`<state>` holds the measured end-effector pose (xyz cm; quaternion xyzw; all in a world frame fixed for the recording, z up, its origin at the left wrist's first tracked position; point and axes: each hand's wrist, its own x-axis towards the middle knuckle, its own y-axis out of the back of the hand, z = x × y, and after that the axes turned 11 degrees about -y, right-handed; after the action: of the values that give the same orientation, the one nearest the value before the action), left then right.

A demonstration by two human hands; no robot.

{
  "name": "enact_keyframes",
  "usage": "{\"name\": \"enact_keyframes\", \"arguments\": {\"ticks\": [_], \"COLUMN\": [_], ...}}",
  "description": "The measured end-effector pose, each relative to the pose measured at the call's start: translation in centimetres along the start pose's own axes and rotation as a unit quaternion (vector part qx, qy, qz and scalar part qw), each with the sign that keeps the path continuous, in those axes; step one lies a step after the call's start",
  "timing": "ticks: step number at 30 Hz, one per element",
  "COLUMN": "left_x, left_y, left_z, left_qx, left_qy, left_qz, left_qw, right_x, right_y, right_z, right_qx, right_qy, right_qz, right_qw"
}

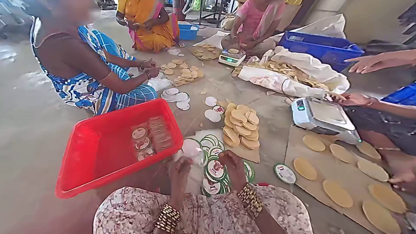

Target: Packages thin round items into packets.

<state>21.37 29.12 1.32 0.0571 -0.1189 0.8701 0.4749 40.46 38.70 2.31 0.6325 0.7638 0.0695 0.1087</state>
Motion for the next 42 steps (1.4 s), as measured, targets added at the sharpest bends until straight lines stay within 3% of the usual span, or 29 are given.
{"name": "enact_keyframes", "arguments": {"ticks": [2, 5, 8, 13, 18, 26, 39, 42], "left_x": [0.9, 2.0, 2.2, 2.3, 2.4, 2.2, 1.4, 1.5], "left_y": [0.3, 0.8, 0.7, 0.6, 0.4, 0.6, 0.3, 0.3], "left_z": [0.1, 0.7, 0.6, 0.6, 0.4, 0.1, 0.6, 0.4], "left_qx": [-0.024, -0.04, -0.037, -0.026, -0.034, -0.015, -0.007, -0.004], "left_qy": [0.011, 0.0, -0.007, 0.012, 0.007, -0.016, 0.002, 0.001], "left_qz": [0.129, 0.206, 0.22, 0.245, 0.24, 0.228, 0.212, 0.204], "left_qw": [0.991, 0.978, 0.975, 0.969, 0.97, 0.973, 0.977, 0.979], "right_x": [2.4, 5.1, 6.6, 5.1, 3.0, 3.2, 2.1, 2.8], "right_y": [0.7, 0.9, 0.1, -0.5, -1.2, -0.2, 3.3, 4.3], "right_z": [0.6, 1.3, 3.1, 4.2, 4.9, 5.1, 5.1, 4.8], "right_qx": [-0.108, -0.304, -0.421, -0.42, -0.492, -0.377, -0.263, -0.228], "right_qy": [-0.045, -0.135, -0.209, -0.17, -0.199, -0.238, -0.121, -0.15], "right_qz": [0.024, -0.021, -0.059, -0.03, -0.101, -0.045, 0.037, 0.04], "right_qw": [0.993, 0.943, 0.881, 0.891, 0.841, 0.894, 0.956, 0.961]}}
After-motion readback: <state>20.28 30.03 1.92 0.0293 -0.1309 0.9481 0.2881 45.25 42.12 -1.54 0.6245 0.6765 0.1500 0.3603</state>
